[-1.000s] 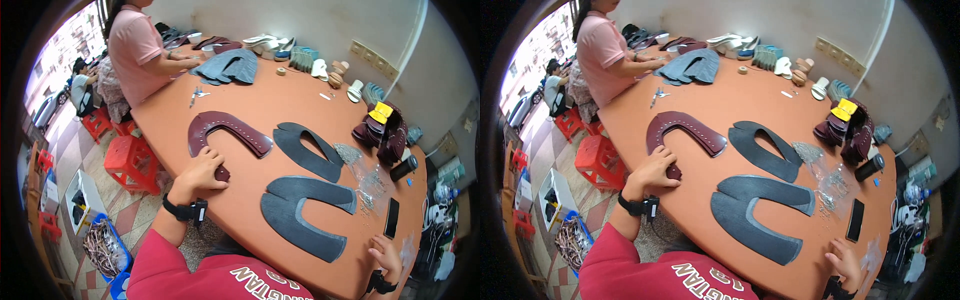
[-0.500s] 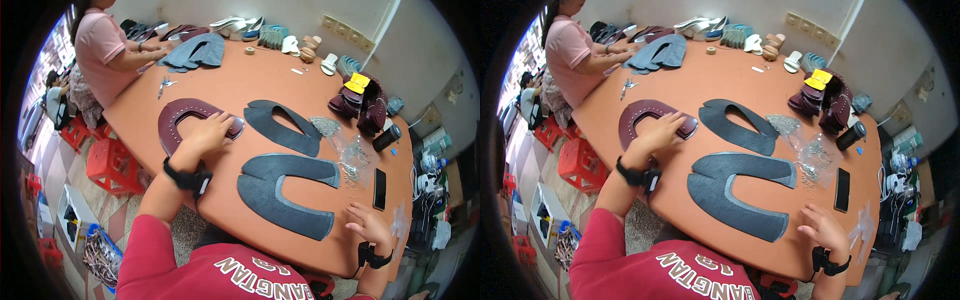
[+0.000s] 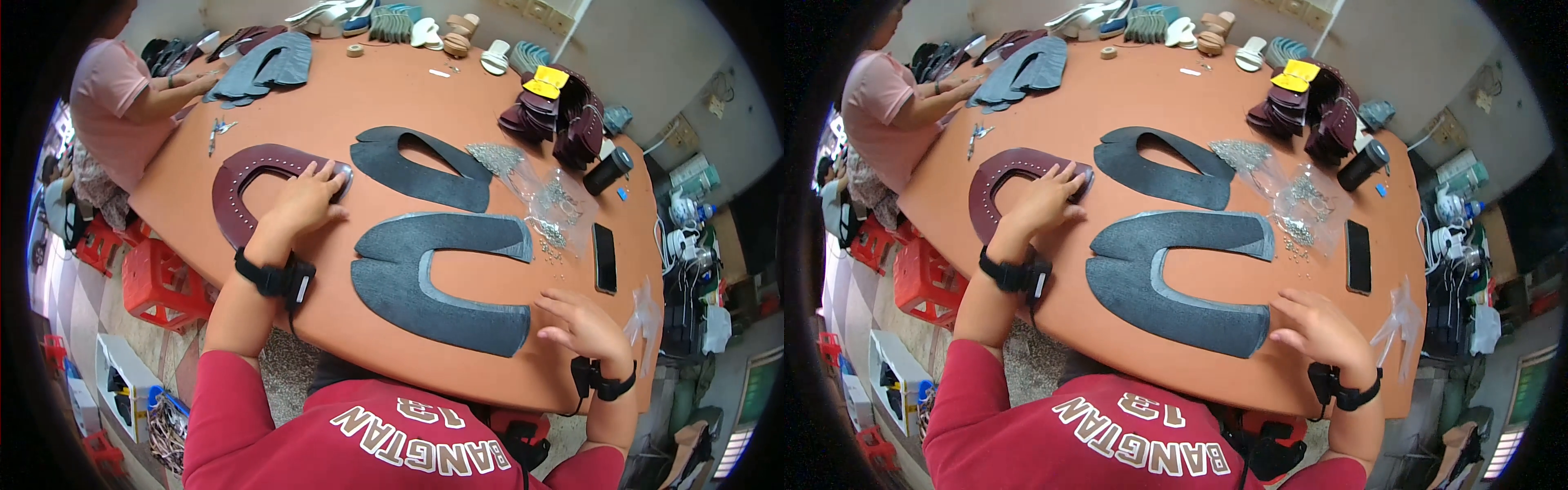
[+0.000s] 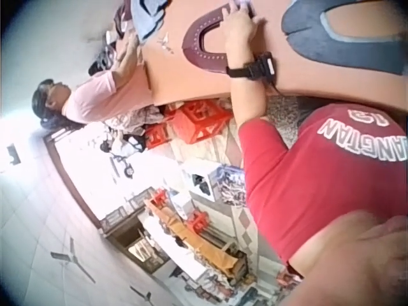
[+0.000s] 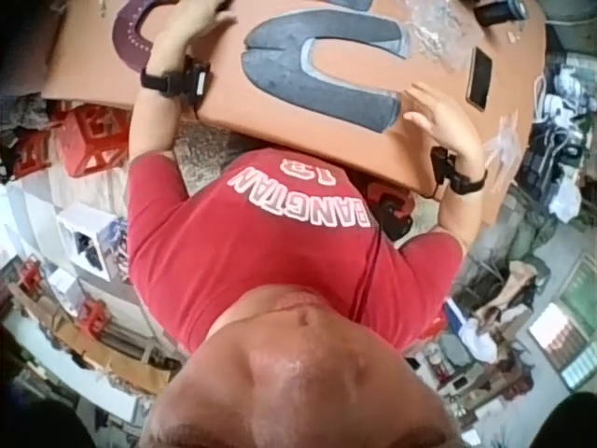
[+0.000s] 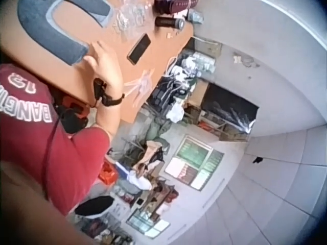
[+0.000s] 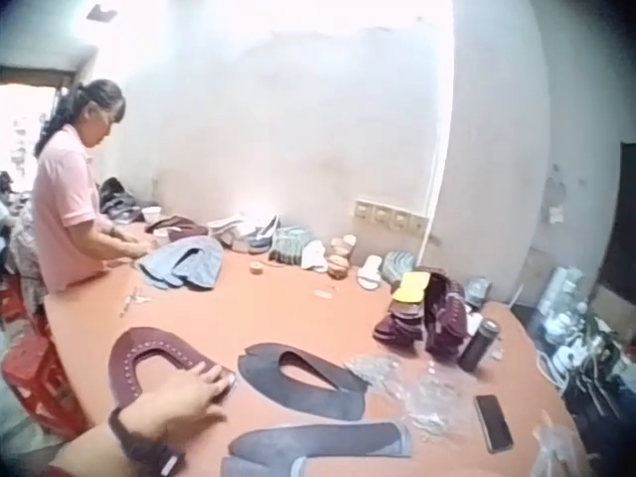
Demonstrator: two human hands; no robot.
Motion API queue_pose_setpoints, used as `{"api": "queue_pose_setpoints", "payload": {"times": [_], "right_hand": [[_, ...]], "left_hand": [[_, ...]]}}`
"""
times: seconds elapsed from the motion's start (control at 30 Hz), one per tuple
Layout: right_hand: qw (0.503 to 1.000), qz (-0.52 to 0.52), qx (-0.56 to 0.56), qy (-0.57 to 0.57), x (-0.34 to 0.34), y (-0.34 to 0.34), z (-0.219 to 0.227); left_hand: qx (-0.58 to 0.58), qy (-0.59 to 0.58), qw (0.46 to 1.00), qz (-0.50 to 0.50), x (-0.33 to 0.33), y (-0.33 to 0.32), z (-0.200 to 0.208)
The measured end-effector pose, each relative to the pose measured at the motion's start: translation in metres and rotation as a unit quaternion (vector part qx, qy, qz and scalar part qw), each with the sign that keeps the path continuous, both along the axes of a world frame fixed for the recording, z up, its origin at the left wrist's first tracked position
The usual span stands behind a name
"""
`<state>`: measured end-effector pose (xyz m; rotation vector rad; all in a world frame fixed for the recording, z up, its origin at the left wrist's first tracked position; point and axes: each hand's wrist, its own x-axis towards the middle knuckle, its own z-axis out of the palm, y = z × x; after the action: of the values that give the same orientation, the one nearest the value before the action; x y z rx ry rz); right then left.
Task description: The recorder is organizing and inspecting pre-cut shoe components on a table in a manufacturing setting.
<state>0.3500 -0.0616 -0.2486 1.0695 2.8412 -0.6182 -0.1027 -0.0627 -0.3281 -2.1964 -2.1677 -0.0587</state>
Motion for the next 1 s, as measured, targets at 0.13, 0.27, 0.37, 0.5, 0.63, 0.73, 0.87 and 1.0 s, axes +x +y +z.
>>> {"api": "queue_pose_setpoints", "payload": {"times": [0.13, 0.27, 0.37, 0.5, 0.63, 0.73, 0.87, 1.0], "right_hand": [[1.000, -0.012, 0.025, -0.012, -0.010, 0.013, -0.018], [0.998, 0.055, 0.013, 0.039, -0.043, 0.004, -0.035], [0.997, 0.030, 0.038, 0.062, -0.043, 0.018, -0.045], [0.980, -0.103, 0.065, 0.156, -0.037, 0.055, -0.077], [0.946, -0.236, -0.023, 0.221, -0.031, 0.091, -0.100], [0.940, -0.249, -0.047, 0.228, -0.029, 0.102, -0.115], [0.945, -0.254, -0.056, 0.199, -0.035, 0.104, -0.111], [0.963, -0.195, -0.010, 0.183, -0.040, 0.106, -0.099]], "left_hand": [[-0.096, -0.165, 0.965, -0.180, 0.053, -0.010, 0.029], [-0.063, -0.108, 0.931, -0.343, 0.078, -0.029, 0.017], [-0.041, -0.063, 0.955, -0.286, 0.084, -0.026, 0.022], [-0.080, -0.079, 0.956, -0.271, 0.105, -0.013, 0.028], [-0.063, -0.077, 0.927, -0.362, 0.154, 0.010, 0.026], [-0.040, -0.088, 0.919, -0.382, 0.186, 0.029, 0.002], [-0.050, -0.080, 0.917, -0.389, 0.209, 0.041, -0.008], [-0.051, -0.080, 0.923, -0.373, 0.214, 0.044, -0.008]]}}
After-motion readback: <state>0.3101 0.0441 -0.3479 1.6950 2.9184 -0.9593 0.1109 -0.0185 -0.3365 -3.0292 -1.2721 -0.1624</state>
